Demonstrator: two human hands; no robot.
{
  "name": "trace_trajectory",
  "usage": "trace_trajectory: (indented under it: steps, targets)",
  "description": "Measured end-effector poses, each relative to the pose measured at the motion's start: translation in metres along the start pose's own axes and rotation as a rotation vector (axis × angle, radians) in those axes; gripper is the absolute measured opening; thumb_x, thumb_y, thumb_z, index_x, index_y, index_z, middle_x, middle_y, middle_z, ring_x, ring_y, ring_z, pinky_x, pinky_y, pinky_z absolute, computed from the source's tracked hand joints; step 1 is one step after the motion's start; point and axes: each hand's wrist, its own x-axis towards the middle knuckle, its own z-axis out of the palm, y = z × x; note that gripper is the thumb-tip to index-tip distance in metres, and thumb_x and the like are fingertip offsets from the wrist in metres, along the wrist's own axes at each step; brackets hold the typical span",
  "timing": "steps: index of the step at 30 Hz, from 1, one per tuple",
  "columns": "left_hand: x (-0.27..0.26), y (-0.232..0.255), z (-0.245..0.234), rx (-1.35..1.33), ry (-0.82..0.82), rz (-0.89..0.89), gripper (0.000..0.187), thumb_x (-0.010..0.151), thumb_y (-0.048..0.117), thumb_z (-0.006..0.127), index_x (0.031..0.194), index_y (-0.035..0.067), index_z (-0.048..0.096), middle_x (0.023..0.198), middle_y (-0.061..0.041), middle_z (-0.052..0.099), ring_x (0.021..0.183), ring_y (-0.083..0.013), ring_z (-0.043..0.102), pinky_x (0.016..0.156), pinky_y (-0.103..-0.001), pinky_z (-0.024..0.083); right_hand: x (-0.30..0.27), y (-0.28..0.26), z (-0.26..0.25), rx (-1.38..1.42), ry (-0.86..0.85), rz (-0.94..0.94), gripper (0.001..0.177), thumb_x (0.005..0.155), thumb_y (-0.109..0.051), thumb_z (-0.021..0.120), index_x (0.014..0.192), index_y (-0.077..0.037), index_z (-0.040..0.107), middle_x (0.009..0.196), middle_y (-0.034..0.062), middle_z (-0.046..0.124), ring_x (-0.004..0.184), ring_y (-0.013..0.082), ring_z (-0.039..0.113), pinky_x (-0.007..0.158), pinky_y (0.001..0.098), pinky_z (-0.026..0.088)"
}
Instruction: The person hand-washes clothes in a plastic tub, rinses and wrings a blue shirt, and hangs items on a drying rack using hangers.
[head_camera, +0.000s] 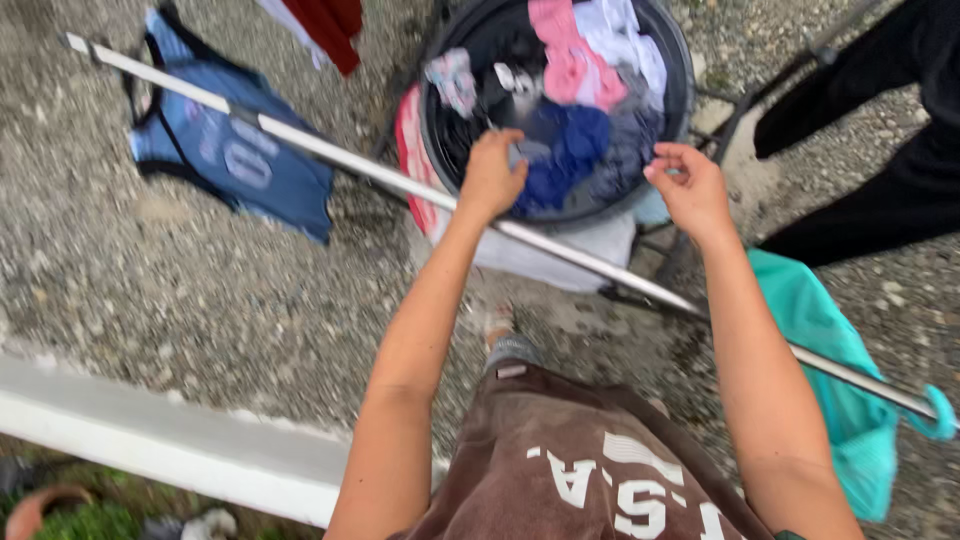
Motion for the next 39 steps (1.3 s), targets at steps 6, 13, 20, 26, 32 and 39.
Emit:
trace_trajectory:
  steps: [6, 13, 20, 26, 32, 39]
  targets:
    - [0.098, -0.093, 0.025, 0.283, -0.433, -0.194, 0.055, 0.079, 0.019, 0.076, 0.129, 0.001, 0.06, 0.131, -0.029, 0.06, 0.125, -0.0444, 0.057, 0.106, -0.045, 0.047, 0.046, -0.023, 0.072, -0.391, 0.02, -0.073, 0.042, 0.085, -0.023, 0.08, 0.122, -0.006, 0.071, 0.105, 0.0132, 0.075, 0.09, 0.0238, 0.071, 0.084, 0.0371, 0.056]
    - [0.146, -0.14, 0.05, 0.494, -0.921, -0.473, 0.072, 0.075, 0.04, 0.082, 0.135, 0.005, 0.068, 0.144, -0.019, 0.063, 0.133, -0.0353, 0.062, 0.107, -0.044, 0.053, 0.069, -0.054, 0.111, -0.541, -0.222, -0.027, 0.043, 0.082, -0.025, 0.077, 0.121, -0.008, 0.072, 0.117, 0.0184, 0.072, 0.105, 0.036, 0.07, 0.093, 0.044, 0.054]
    - [0.131, -0.124, 0.062, 0.568, -0.821, -0.527, 0.116, 0.072, 0.051, 0.094, 0.15, -0.011, 0.036, 0.151, -0.023, 0.048, 0.137, -0.0323, 0.052, 0.108, -0.041, 0.046, 0.091, -0.05, 0.129, -0.839, -0.374, 0.057, 0.058, 0.081, -0.029, 0.083, 0.135, -0.023, 0.062, 0.148, 0.02, 0.044, 0.133, 0.0447, 0.049, 0.107, 0.0517, 0.044]
    - [0.134, -0.192, 0.106, 0.578, -0.702, -0.512, 0.044, 0.094, 0.021, 0.069, 0.134, 0.001, 0.064, 0.144, -0.017, 0.058, 0.131, -0.0361, 0.059, 0.101, -0.043, 0.053, 0.099, -0.056, 0.142, -1.056, -0.687, 0.504, 0.12, 0.072, -0.041, 0.093, 0.162, -0.042, 0.015, 0.168, 0.0206, 0.004, 0.137, 0.0492, 0.045, 0.109, 0.0524, 0.047]
    - [0.143, -0.185, 0.091, 0.701, -0.644, -0.363, 0.029, 0.101, 0.013, 0.055, 0.121, 0.008, 0.075, 0.131, -0.012, 0.07, 0.118, -0.0298, 0.069, 0.094, -0.043, 0.058, 0.111, -0.012, 0.169, -1.29, -0.741, 0.461, 0.106, 0.08, -0.054, 0.083, 0.162, -0.044, 0.016, 0.171, 0.0222, 0.005, 0.135, 0.0428, 0.051, 0.103, 0.0512, 0.051]
    - [0.133, -0.127, 0.159, 0.817, -0.692, -0.074, 0.027, 0.099, 0.013, 0.056, 0.117, 0.003, 0.072, 0.126, -0.018, 0.07, 0.113, -0.031, 0.069, 0.089, -0.038, 0.056, 0.117, 0.04, 0.168, -1.159, -0.596, 0.276, 0.111, 0.079, -0.032, 0.086, 0.163, -0.049, 0.015, 0.165, 0.0226, 0.009, 0.14, 0.0412, 0.042, 0.11, 0.0491, 0.042]
